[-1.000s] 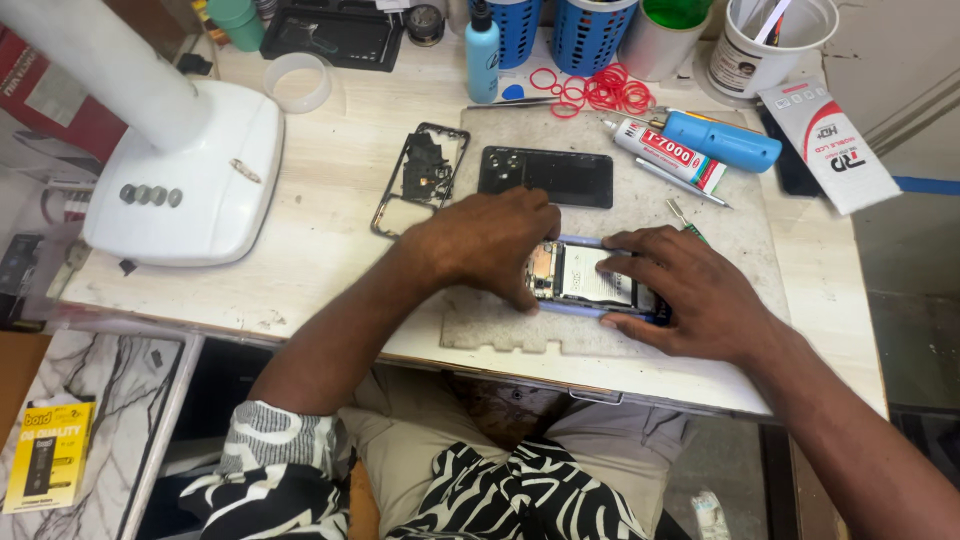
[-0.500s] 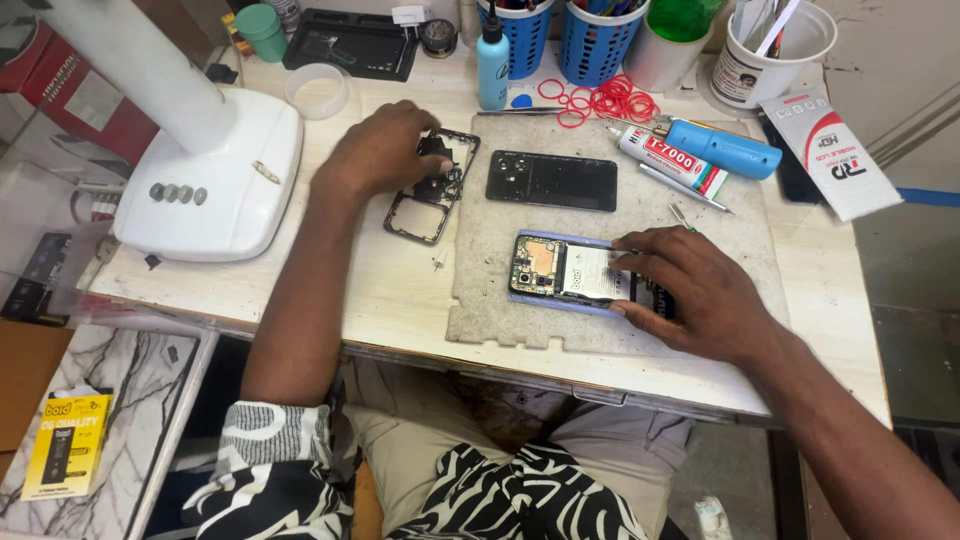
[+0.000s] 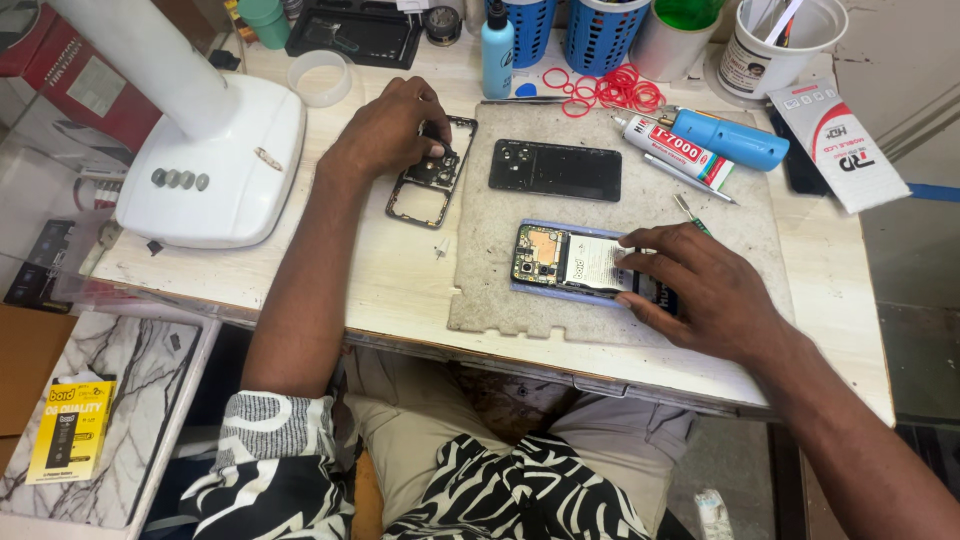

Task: The person applies adhesive from a tube around the edge of a phone frame, then aligns a replacement screen onto the frame and presses it into place. They then work the assembled phone with their hands and use a pry tool to press and adjust the screen edges.

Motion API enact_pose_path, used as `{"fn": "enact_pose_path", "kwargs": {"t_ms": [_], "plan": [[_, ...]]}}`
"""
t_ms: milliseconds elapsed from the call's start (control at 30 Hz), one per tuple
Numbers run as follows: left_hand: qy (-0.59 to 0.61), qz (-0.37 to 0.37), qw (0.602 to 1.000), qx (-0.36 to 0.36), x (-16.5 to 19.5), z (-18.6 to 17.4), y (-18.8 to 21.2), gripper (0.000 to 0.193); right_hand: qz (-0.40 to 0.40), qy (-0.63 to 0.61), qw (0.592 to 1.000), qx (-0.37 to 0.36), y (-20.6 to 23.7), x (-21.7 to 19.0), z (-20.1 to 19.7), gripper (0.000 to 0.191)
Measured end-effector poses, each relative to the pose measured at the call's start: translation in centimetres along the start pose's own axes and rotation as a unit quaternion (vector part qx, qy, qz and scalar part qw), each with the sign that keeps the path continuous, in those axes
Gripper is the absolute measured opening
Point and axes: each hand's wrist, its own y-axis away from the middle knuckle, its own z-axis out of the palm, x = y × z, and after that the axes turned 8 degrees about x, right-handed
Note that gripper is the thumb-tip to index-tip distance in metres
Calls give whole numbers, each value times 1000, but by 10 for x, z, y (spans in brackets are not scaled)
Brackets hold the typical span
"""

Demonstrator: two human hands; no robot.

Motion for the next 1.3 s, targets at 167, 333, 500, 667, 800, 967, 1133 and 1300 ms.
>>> {"fn": "enact_pose_path", "kwargs": {"t_ms": [167,333,500,667,800,967,1133,1300], "plan": [[19,4,999,35,0,-2,0,12,0,2,1000,3,1,0,0,34],[93,-37,993,60,2,-7,2,16,0,5,1000,5,1,2,0,33],[57,-65,992,90,1,-11,4,20,6,1,1000,5,2,3,0,33],[-8,49,981,187,-11,-12,6,10,13,-4,1000,8,3,3,0,32],[42,128,951,277,-10,-6,1,6,14,-42,998,42,0,2,-4,33],[218,281,893,275,36,29,6,10,128,-190,970,85,-9,-2,-16,49],[169,377,884,218,106,58,31,31,205,-328,920,58,-23,-3,-3,74],[300,331,872,199,101,61,53,45,205,-448,869,41,-32,8,13,32]]}}
